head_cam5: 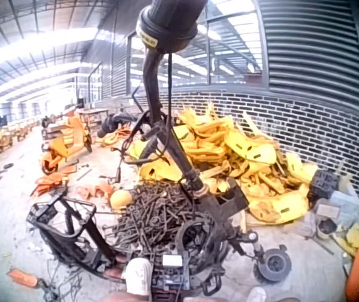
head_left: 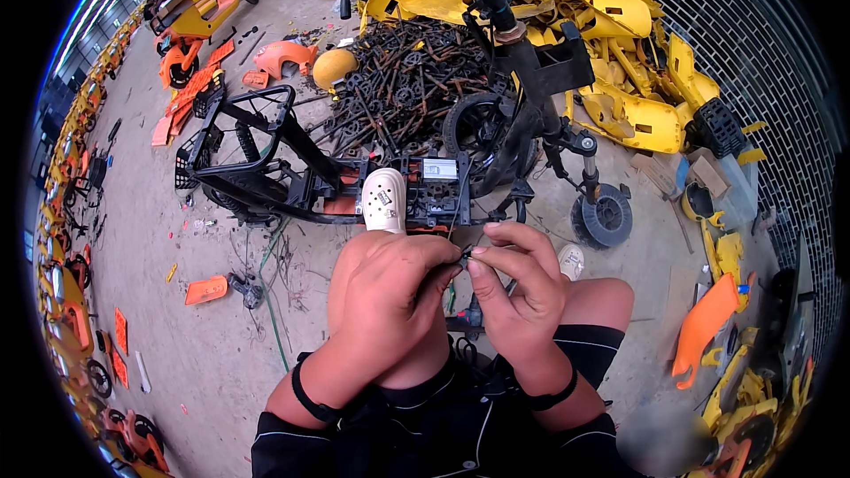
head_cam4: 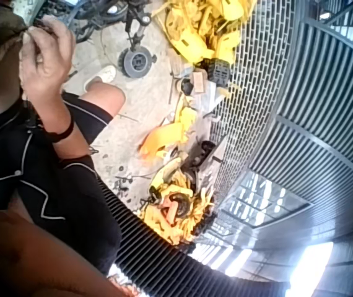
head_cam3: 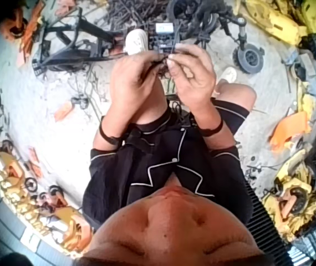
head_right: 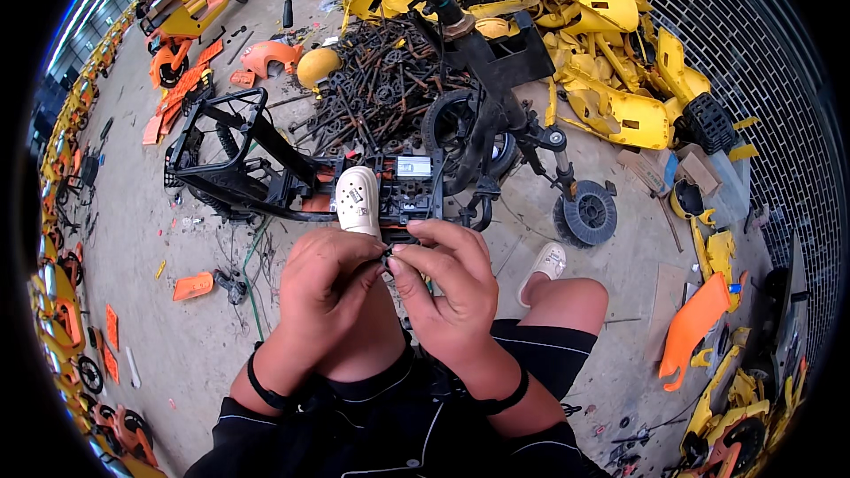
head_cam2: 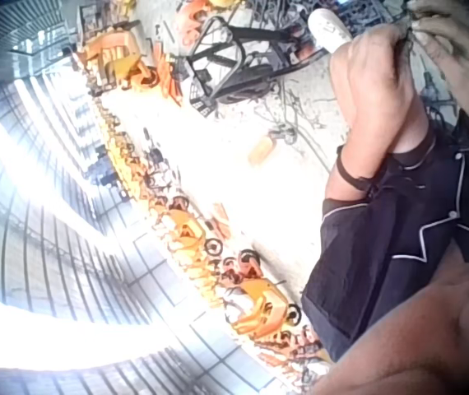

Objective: The person works on the wiring and frame of a scooter, using a hammer to tap components and pliers to manipulate electrical connectors.

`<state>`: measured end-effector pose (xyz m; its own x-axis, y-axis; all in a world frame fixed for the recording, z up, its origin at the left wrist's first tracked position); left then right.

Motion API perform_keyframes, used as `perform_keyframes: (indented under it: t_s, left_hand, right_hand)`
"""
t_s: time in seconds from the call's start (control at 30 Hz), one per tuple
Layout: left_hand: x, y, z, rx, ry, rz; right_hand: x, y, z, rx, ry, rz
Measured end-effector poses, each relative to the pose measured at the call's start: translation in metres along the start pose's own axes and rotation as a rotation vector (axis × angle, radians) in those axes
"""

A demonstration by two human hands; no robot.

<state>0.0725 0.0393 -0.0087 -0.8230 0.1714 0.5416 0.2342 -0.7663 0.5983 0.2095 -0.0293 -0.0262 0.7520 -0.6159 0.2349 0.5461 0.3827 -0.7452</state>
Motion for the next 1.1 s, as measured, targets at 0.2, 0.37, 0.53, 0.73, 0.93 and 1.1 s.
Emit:
perform_keyframes:
  t_s: [0.2, 0.37, 0.53, 0.73, 0.93, 1.1]
  left_hand:
    - [0.002, 0.007, 0.000, -0.045, 0.001, 0.028]
    - [0.003, 0.013, 0.002, -0.063, -0.005, 0.032]
    - [0.008, 0.017, 0.002, -0.095, 0.038, -0.008]
    - [0.014, 0.024, 0.001, -0.106, 0.082, 0.006]
    - [0.016, 0.010, -0.004, -0.065, 0.097, -0.035]
    - [0.016, 0.003, -0.006, -0.012, 0.086, -0.096]
  right_hand:
    - [-0.004, -0.029, -0.005, 0.259, 0.008, -0.285]
    - [-0.002, -0.025, 0.001, 0.212, 0.009, -0.183]
    - [-0.005, -0.006, 0.005, 0.016, 0.008, 0.162]
    - [-0.006, -0.046, 0.009, 0.328, -0.065, -0.205]
    - [-0.011, -0.013, 0.008, -0.003, -0.066, 0.174]
    - [-0.006, -0.007, 0.005, -0.056, -0.054, 0.230]
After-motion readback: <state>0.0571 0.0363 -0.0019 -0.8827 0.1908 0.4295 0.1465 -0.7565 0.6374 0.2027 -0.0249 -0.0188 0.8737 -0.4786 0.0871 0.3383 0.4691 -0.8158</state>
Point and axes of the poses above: each hand's wrist, its own z-axis towards the middle knuckle, its own x-axis out of the back of the hand, y = z × x, the point moved 10 cm from there along z, towards the middle knuckle
